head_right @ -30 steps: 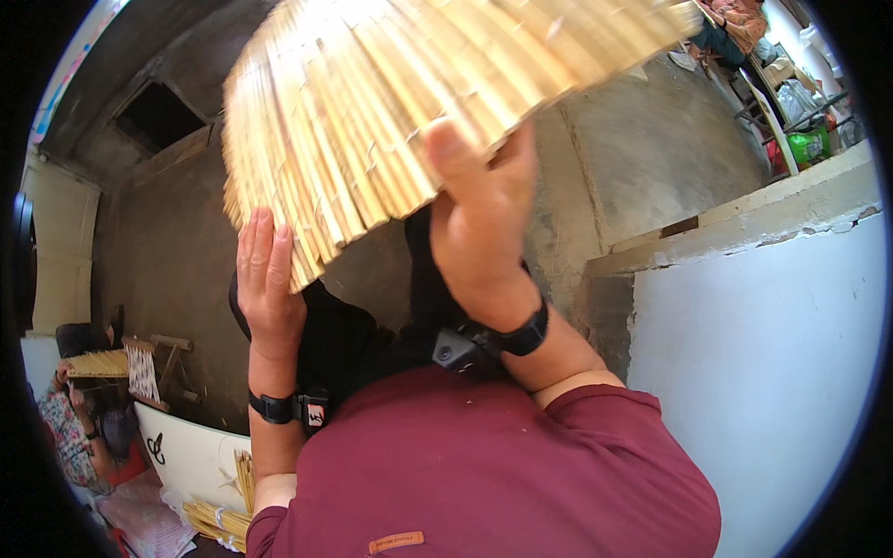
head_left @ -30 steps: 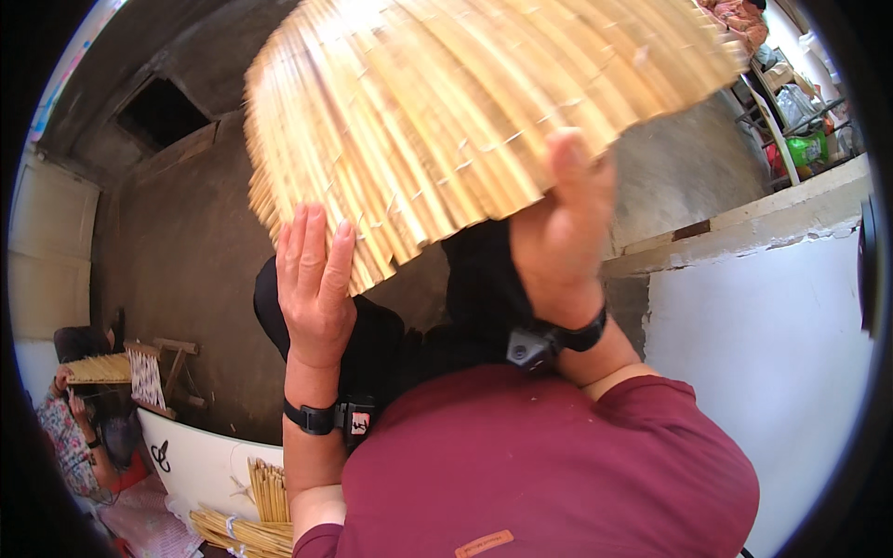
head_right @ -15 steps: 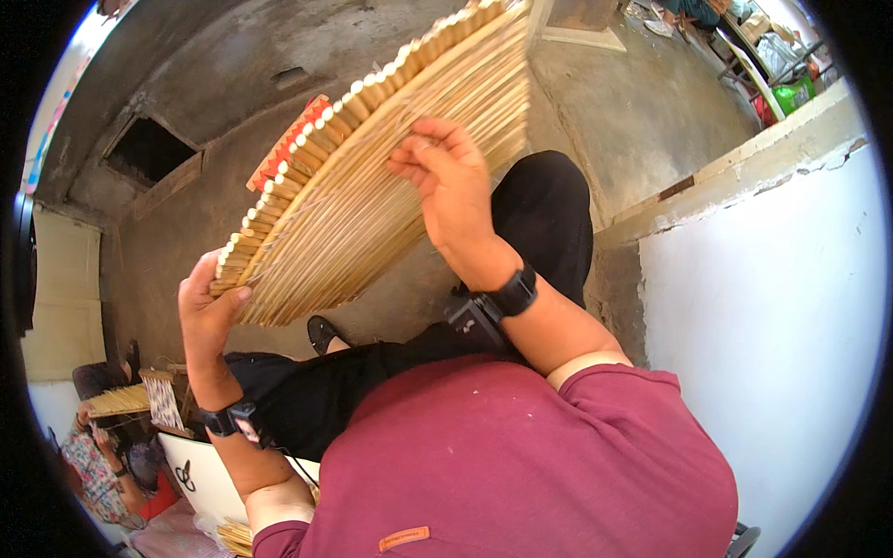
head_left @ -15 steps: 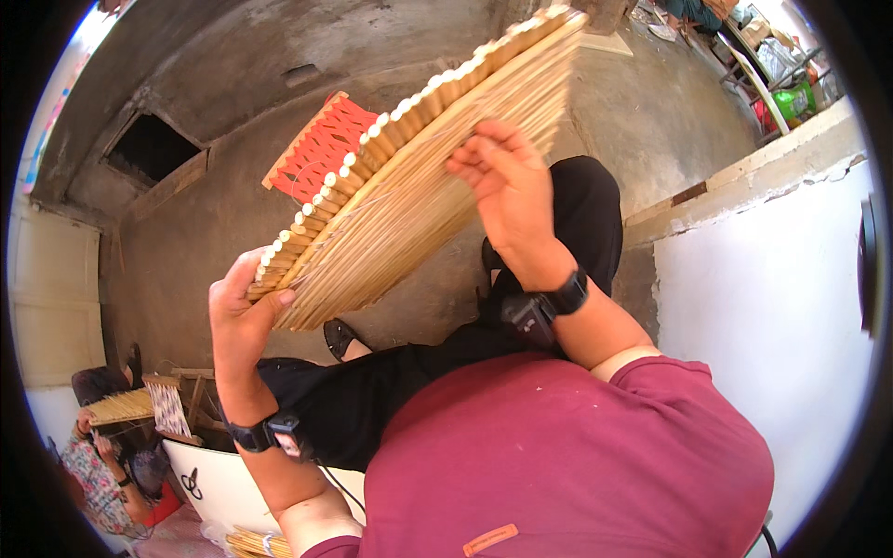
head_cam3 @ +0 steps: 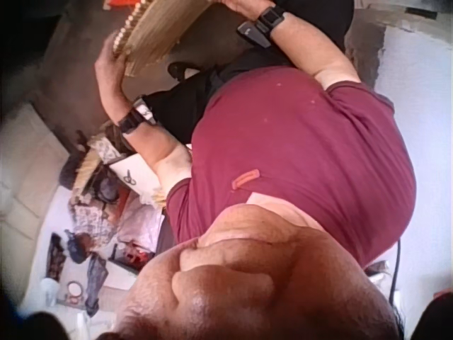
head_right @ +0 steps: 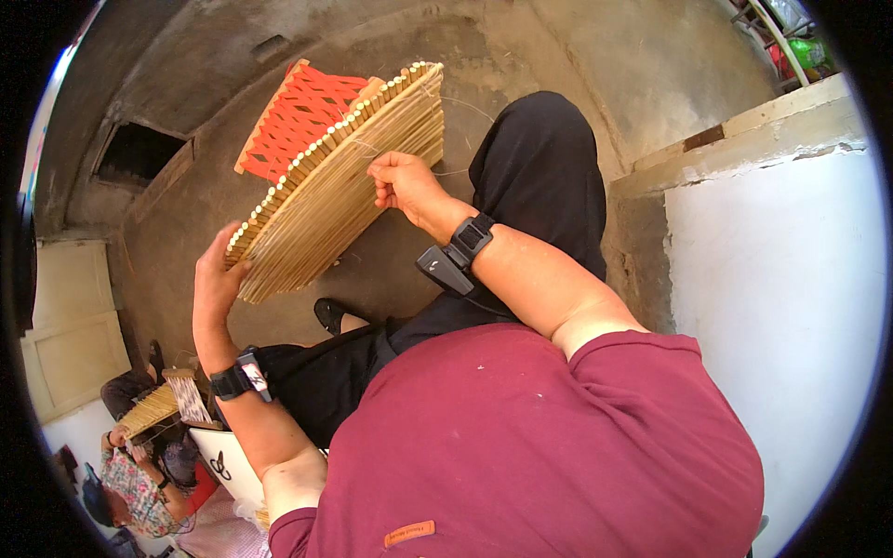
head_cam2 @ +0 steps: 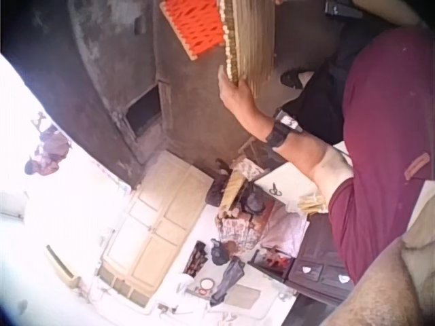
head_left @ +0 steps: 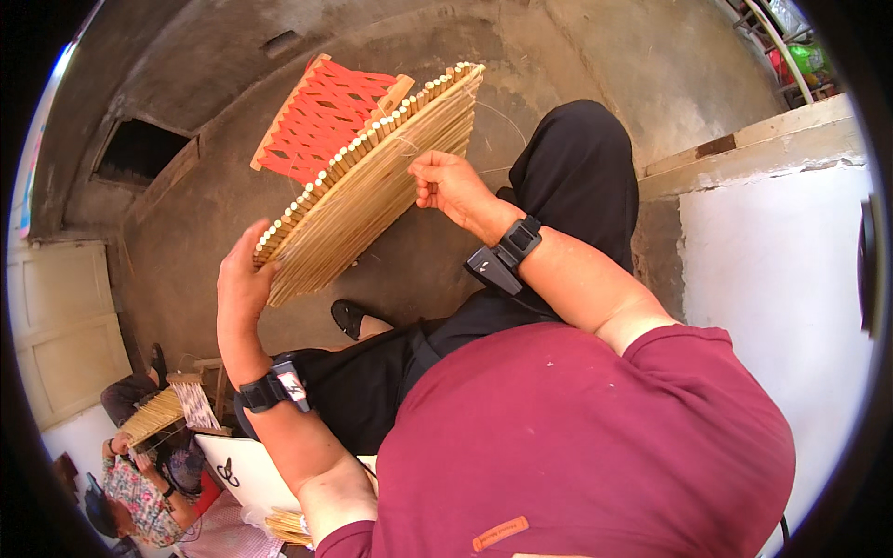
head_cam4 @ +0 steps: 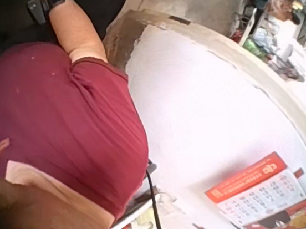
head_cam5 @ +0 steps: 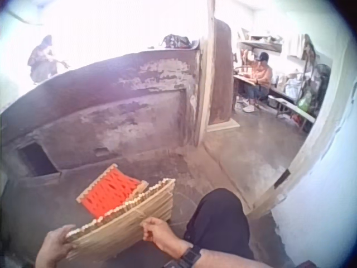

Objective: The person weaves thin wooden sticks together using a needle and thread, repeatedly passing the needle through loops along the edge of the mat to secure the sticks in place and then tightening the thread by hand.

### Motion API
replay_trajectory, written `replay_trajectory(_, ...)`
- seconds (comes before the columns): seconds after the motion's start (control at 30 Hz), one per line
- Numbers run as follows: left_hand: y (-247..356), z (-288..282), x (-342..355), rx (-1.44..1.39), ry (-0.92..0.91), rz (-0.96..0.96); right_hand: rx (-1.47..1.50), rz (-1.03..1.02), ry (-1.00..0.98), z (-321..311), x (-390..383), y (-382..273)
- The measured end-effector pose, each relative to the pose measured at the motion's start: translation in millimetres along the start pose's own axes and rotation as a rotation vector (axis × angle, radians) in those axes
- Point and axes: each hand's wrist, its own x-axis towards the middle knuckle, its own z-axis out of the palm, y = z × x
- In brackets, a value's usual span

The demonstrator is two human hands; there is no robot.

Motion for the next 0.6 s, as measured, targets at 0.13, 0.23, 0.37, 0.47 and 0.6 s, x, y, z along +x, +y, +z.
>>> replay_trajectory(0.13, 78.6, 27.1, 36.6, 0.266, 0.245, 0.379, -0.090, -0.004, 0.048, 1.1, 1.8, -1.9)
replay_trajectory(0.23, 109.2, 73.1, 72.0, 0.300, 0.245, 0.309, -0.086, -0.130, 0.231, 1.9, 5.3, 2.8)
replay_trajectory(0.37, 101.1, 80.3, 91.3, 0.312, 0.279, 0.161, -0.121, -0.309, 0.354, 4.9, 7.9, 1.0)
replay_trajectory(0.47, 99.8, 81.8, 99.7, 0.282, 0.269, 0.070, -0.298, -0.515, 0.263, 1.3, 13.8, -3.3)
replay_trajectory(0.6, 94.0, 78.2, 99.2, 0.317, 0.282, 0.000, -0.789, -0.751, 0.259, 39.4, 12.1, -21.4)
